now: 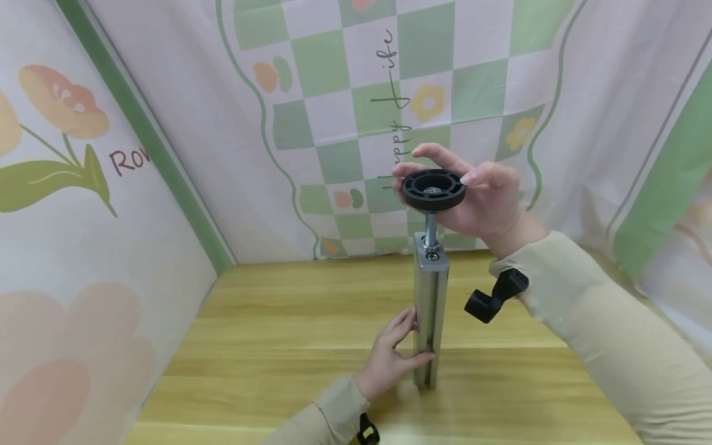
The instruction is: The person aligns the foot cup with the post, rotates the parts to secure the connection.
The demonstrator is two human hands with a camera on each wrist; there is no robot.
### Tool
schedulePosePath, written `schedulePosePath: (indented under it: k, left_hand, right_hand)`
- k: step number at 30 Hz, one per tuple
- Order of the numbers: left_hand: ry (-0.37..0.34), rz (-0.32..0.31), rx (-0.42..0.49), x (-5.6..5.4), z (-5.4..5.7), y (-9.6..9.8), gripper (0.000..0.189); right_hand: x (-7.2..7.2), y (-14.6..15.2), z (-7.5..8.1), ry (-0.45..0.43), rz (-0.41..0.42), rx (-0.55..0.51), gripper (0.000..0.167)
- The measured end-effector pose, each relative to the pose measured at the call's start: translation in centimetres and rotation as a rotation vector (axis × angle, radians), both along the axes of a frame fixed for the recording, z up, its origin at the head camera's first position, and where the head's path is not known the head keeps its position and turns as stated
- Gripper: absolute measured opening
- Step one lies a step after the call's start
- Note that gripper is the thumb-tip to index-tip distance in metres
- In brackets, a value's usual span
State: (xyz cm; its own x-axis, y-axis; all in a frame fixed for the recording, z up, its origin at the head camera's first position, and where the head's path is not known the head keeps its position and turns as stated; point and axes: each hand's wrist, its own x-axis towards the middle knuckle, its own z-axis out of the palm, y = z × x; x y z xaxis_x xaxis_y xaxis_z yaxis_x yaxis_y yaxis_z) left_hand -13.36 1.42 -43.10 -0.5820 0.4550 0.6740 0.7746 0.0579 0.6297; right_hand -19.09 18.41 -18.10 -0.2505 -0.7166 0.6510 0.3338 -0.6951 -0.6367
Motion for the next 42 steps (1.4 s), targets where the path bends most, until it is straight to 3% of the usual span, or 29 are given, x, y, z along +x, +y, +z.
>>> schedulePosePath:
  k: [9,17,23,33,42]
  left_hand:
    - [-0.013,0.004,-0.002,0.0,0.0,0.0,0.088]
    - [-0.013,-0.001,-0.003,0.0,-0.1,0.0,0.087]
    - [0.007,0.002,-0.002,-0.1,-0.2,0.0,0.088]
    - [0.011,0.000,-0.001,-0.2,-0.1,0.0,0.088]
    - [0.054,0.008,-0.001,-0.2,-0.2,0.0,0.095]
  right_hand:
    - [0.7,0.1,-0.5,0.044,-0.188,0.009,0.048]
    - [1.1,0.1,-0.4,0.186,-0.414,0.073,0.041]
    - [1.6,0.3,-0.5,0.243,-0.674,0.160,0.035]
    - [4.6,-0.9,0.8,0.182,-1.134,0.360,0.049]
    - [5.7,-1.7,1.6,0.252,-1.410,0.506,0.048]
